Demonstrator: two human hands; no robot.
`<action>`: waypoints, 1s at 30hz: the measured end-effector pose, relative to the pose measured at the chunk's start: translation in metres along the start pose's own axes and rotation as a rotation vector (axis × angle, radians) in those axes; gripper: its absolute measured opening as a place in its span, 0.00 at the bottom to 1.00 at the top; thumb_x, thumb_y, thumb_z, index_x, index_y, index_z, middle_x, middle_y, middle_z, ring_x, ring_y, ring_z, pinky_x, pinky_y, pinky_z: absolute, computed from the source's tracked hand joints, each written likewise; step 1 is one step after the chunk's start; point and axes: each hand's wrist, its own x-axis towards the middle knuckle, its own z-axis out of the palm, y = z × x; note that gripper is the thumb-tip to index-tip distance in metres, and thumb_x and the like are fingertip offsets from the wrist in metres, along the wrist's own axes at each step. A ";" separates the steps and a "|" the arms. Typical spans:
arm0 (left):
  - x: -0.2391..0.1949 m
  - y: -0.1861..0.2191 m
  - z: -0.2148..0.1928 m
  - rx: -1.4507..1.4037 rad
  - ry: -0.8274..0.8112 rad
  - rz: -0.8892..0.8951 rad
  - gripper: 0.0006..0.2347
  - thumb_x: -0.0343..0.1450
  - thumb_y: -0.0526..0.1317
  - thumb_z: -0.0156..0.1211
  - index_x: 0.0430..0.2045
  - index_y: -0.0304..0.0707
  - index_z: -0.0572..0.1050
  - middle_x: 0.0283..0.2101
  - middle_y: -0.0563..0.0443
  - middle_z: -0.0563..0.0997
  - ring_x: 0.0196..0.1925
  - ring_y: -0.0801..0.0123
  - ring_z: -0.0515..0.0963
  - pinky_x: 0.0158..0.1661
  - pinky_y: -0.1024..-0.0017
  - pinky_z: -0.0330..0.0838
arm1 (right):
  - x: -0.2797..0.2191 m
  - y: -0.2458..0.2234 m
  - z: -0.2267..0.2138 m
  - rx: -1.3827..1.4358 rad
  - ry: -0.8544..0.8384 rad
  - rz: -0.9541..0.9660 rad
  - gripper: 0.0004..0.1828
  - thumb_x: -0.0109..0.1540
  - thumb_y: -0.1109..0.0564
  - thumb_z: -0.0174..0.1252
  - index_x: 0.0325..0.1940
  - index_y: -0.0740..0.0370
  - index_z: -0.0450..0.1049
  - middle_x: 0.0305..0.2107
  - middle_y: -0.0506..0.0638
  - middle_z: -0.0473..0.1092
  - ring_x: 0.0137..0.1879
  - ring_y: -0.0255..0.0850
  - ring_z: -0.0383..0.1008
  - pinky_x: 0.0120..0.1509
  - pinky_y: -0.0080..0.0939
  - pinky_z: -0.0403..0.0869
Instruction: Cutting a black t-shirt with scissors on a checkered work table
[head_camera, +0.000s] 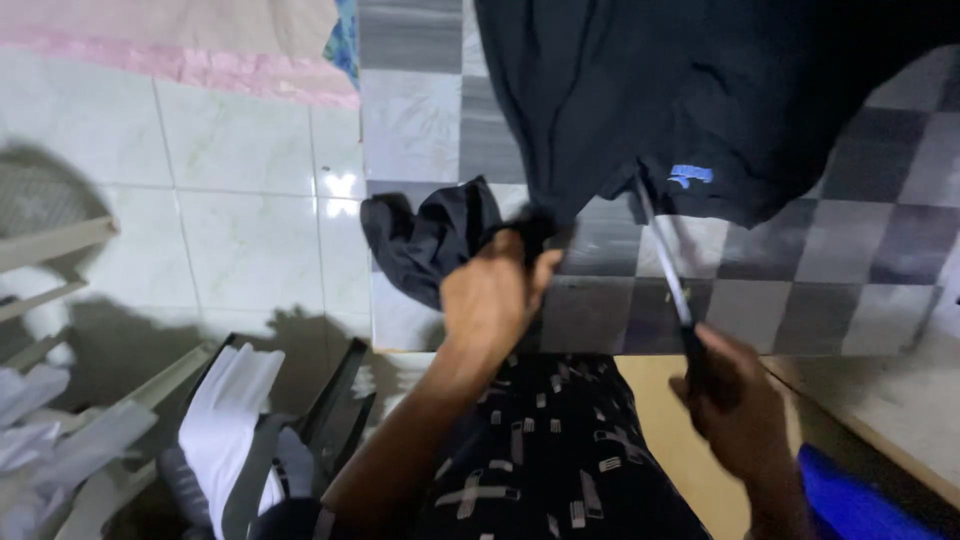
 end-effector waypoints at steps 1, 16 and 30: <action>0.004 -0.003 0.019 0.048 -0.086 -0.061 0.23 0.75 0.62 0.48 0.39 0.38 0.71 0.25 0.43 0.83 0.23 0.44 0.82 0.23 0.49 0.71 | -0.004 0.018 0.014 0.028 0.020 0.008 0.36 0.54 0.47 0.66 0.68 0.47 0.71 0.44 0.49 0.78 0.40 0.44 0.76 0.40 0.47 0.71; -0.011 -0.012 0.036 0.027 0.068 0.019 0.19 0.71 0.60 0.58 0.35 0.45 0.70 0.28 0.51 0.79 0.23 0.56 0.81 0.19 0.55 0.68 | -0.045 0.065 0.056 0.547 -0.194 0.025 0.34 0.51 0.61 0.70 0.63 0.56 0.77 0.42 0.56 0.79 0.44 0.42 0.76 0.43 0.42 0.71; -0.024 -0.035 0.011 -1.327 -0.059 -0.329 0.06 0.75 0.41 0.59 0.35 0.38 0.74 0.28 0.53 0.81 0.21 0.78 0.71 0.28 0.78 0.67 | -0.041 0.065 0.059 0.561 -0.327 -0.101 0.33 0.51 0.64 0.69 0.62 0.57 0.77 0.60 0.49 0.79 0.64 0.38 0.79 0.69 0.41 0.73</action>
